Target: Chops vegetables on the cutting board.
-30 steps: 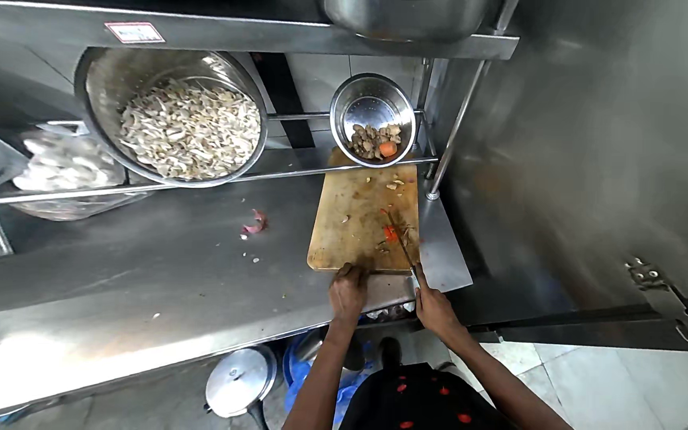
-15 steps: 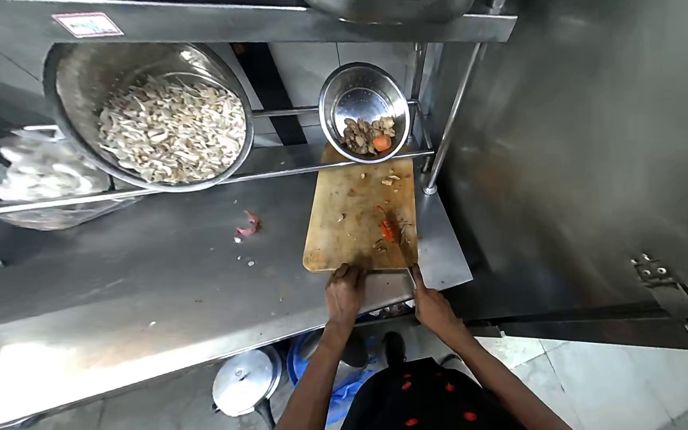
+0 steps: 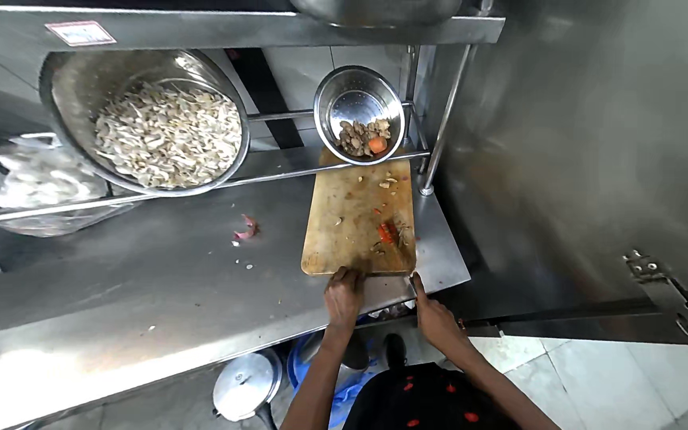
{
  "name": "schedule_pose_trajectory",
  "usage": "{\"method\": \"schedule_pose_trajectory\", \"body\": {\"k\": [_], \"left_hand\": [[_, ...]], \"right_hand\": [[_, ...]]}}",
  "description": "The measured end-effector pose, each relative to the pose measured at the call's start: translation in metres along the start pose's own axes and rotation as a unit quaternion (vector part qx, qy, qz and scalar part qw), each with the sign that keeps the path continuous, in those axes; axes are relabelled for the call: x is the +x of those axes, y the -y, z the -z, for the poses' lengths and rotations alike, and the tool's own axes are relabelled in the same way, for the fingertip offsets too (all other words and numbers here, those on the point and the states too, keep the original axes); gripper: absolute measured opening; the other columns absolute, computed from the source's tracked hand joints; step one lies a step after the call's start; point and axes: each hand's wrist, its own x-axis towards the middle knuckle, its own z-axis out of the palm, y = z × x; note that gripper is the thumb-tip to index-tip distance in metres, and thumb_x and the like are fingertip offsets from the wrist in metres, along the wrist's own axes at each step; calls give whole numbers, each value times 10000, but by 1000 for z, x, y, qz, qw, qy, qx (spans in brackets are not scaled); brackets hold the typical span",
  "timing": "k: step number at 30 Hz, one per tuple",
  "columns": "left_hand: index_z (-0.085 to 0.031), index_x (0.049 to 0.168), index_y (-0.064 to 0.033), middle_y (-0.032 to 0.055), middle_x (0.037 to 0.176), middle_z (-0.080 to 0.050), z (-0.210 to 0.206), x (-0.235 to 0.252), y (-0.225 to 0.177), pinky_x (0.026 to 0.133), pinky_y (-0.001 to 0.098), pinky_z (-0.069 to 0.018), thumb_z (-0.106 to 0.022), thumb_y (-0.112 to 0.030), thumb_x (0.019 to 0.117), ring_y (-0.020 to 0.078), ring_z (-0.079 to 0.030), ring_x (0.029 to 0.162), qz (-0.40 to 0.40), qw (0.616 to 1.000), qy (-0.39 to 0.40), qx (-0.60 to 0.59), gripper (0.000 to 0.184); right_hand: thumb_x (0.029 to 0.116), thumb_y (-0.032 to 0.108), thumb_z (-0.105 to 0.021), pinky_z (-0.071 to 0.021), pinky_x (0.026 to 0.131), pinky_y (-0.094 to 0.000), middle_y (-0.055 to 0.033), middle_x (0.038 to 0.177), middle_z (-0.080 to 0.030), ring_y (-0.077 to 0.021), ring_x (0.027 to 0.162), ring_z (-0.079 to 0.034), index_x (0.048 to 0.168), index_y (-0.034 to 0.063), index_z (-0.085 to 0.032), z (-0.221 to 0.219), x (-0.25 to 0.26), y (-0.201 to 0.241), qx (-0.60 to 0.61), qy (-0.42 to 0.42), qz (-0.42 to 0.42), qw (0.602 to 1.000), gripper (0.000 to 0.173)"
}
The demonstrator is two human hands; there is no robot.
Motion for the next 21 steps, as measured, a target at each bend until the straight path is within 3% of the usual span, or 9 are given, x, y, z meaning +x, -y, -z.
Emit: {"method": "schedule_pose_trajectory", "body": {"k": [4, 11, 14, 21], "left_hand": [[-760, 942, -114, 83, 988, -697, -3, -4, 4, 750, 516, -594, -705, -259, 966, 270, -696, 872, -3, 1000, 6, 7, 157], [-771, 953, -109, 100, 984, -708, -7, -4, 8, 776, 536, -599, -705, -253, 962, 286, -707, 890, 2, 1000, 10, 3, 158], [-774, 954, -119, 88, 973, -706, -12, -5, 13, 757, 519, -602, -696, -271, 967, 263, -705, 860, 0, 1000, 5, 4, 172], [-773, 920, -127, 68, 956, -716, -14, -4, 15, 735, 500, -608, -704, -288, 961, 238, -711, 839, 10, 1000, 0, 6, 180]], "right_hand": [[1064, 210, -438, -577, 830, -585, -168, 1043, -719, -384, 964, -724, 1644, 364, 81, -4, -22, -12, -6, 23, -10, 1000, 793], [1033, 171, -466, -587, 789, -574, -163, 965, -720, -371, 892, -732, 1654, 311, 65, 1, -57, -22, -12, 54, -27, 998, 829], [1053, 235, -444, -587, 789, -586, -153, 944, -719, -375, 882, -730, 1656, 319, 35, 9, -65, -30, -3, 41, -18, 999, 775], [1090, 322, -385, -588, 790, -588, -136, 976, -726, -370, 903, -729, 1647, 388, 21, -11, -27, -40, 3, -11, 15, 1000, 692]]}}
